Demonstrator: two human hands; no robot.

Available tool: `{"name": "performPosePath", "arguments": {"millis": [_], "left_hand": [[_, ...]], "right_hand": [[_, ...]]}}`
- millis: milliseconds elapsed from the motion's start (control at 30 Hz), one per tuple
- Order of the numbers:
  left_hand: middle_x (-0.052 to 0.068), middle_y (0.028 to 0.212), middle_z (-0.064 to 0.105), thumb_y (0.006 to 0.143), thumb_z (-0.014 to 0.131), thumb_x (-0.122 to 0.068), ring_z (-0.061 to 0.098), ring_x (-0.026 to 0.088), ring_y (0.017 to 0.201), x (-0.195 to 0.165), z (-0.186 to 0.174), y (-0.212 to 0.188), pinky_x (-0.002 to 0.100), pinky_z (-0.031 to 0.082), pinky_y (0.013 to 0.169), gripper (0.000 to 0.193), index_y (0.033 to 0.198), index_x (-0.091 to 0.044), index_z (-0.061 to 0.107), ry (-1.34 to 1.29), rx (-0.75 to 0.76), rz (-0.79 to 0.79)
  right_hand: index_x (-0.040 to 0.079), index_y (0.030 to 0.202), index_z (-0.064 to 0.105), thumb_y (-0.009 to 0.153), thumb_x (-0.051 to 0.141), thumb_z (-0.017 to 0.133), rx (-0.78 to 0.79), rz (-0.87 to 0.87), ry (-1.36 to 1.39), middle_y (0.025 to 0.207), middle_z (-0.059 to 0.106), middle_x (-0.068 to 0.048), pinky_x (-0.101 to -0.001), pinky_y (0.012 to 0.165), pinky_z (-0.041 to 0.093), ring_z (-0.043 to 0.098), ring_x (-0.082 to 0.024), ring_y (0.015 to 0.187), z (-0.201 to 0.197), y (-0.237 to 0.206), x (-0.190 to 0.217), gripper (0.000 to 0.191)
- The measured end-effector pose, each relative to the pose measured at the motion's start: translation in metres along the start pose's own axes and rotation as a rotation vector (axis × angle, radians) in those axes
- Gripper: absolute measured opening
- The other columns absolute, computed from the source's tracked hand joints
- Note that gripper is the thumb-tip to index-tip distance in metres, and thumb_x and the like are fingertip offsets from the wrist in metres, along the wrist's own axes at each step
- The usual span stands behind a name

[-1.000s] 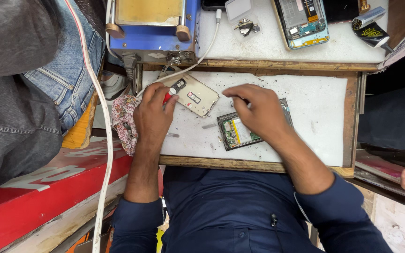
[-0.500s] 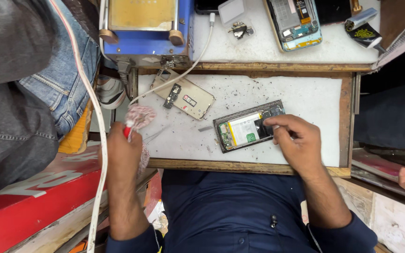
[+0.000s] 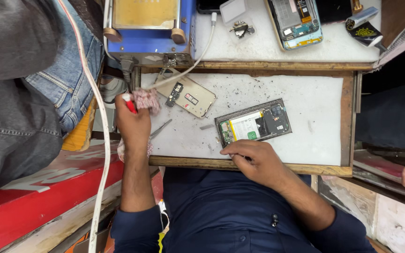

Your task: The person removes a protective film from a smartphone screen, then wipes the internal components of a disassembled phone with a cloth. They place a small black component onto the phone's interior and use a red-handled tool to press and adjust it. The person continues to manipulate the phone's internal parts and uses the tool to work on the device.

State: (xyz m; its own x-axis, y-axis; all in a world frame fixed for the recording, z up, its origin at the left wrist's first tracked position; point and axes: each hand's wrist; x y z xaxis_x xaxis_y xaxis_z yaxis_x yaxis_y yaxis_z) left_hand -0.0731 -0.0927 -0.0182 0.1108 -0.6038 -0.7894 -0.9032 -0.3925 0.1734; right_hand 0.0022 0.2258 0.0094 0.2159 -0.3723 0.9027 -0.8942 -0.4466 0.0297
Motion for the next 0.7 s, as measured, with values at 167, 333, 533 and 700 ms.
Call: {"name": "performPosePath", "arguments": {"millis": [167, 333, 533, 700], "left_hand": [[0.021, 0.105, 0.07, 0.09, 0.069, -0.019, 0.072, 0.039, 0.09, -0.012, -0.001, 0.001, 0.046, 0.055, 0.077, 0.047, 0.131, -0.002, 0.054, 0.232, 0.247, -0.136], [0.029, 0.13, 0.063, 0.092, 0.071, -0.018, 0.065, 0.043, 0.111, -0.044, -0.019, -0.02, 0.05, 0.053, 0.09, 0.059, 0.144, 0.005, 0.052, 0.436, 0.198, 0.228], [0.02, 0.117, 0.066, 0.104, 0.057, -0.02, 0.067, 0.024, 0.098, -0.058, -0.038, -0.028, 0.037, 0.058, 0.081, 0.036, 0.136, -0.002, 0.059, -0.056, 0.252, 0.111], [0.011, 0.113, 0.068, 0.114, 0.046, -0.015, 0.062, 0.014, 0.099, -0.04, 0.004, -0.002, 0.03, 0.052, 0.091, 0.017, 0.126, -0.002, 0.048, -0.604, 0.388, 0.188]], "right_hand": [[0.008, 0.109, 0.077, 0.09, 0.0, 0.064, -0.071, 0.016, 0.048, 0.104, 0.08, -0.009, -0.0283, 0.078, 0.062, 0.078, -0.018, 0.09, -0.009, -0.005, -0.009, 0.025], [0.007, 0.108, 0.077, 0.09, -0.001, 0.064, -0.066, 0.078, 0.066, 0.105, 0.08, -0.009, -0.0283, 0.079, 0.062, 0.078, -0.018, 0.093, -0.009, -0.011, -0.017, 0.024], [0.007, 0.108, 0.077, 0.089, -0.001, 0.065, -0.067, 0.066, 0.066, 0.105, 0.08, -0.01, -0.0287, 0.081, 0.062, 0.078, -0.019, 0.094, -0.006, -0.013, -0.02, 0.024], [0.007, 0.107, 0.077, 0.087, -0.002, 0.066, -0.06, -0.013, 0.059, 0.103, 0.08, -0.01, -0.0285, 0.08, 0.061, 0.078, -0.02, 0.092, 0.003, -0.015, -0.023, 0.025]]}}
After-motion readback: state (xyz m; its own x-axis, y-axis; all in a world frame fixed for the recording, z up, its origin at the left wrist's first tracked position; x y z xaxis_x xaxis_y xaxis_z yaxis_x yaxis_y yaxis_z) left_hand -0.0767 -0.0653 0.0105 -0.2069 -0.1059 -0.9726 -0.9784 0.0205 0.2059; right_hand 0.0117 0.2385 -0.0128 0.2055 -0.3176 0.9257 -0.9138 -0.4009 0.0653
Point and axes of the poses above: each hand's wrist, its own y-axis towards the middle knuckle, its own z-axis out of the palm, x = y × z
